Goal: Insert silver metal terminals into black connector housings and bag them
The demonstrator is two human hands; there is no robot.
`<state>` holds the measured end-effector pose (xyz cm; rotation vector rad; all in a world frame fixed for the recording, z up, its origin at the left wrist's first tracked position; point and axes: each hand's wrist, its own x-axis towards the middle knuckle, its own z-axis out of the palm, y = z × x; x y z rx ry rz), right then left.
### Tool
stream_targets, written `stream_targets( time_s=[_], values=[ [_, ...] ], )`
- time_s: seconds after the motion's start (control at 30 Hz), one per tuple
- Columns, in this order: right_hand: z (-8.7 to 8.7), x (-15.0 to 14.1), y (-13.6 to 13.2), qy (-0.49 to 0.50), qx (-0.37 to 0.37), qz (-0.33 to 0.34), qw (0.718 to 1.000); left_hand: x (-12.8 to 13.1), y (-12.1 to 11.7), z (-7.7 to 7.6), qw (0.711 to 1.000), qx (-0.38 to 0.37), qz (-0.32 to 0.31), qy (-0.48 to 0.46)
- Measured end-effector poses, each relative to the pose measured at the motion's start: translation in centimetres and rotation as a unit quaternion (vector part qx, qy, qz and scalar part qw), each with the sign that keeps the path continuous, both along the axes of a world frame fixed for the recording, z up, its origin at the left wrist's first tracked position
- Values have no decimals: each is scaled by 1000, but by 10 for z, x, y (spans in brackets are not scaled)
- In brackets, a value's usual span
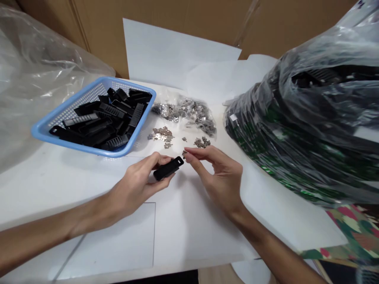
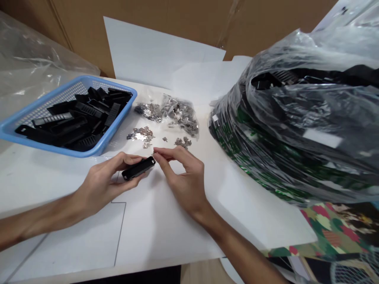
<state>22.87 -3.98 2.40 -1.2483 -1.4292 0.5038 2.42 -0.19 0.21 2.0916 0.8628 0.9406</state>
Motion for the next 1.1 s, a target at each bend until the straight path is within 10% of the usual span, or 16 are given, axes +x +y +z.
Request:
stream_targets(
  time_s=[0.47,0.7,1.1],
  values=[
    [-1,8,3,-125,55,66,988,3,-1,3,1000,13,20,-14],
    [-5,25,8,-11,-90,205,975,-2,0,9,998,61,-1,28],
    [-10,18,9,23,-74,210,975,-4,2,8,986,140,-65,56]
  ],
)
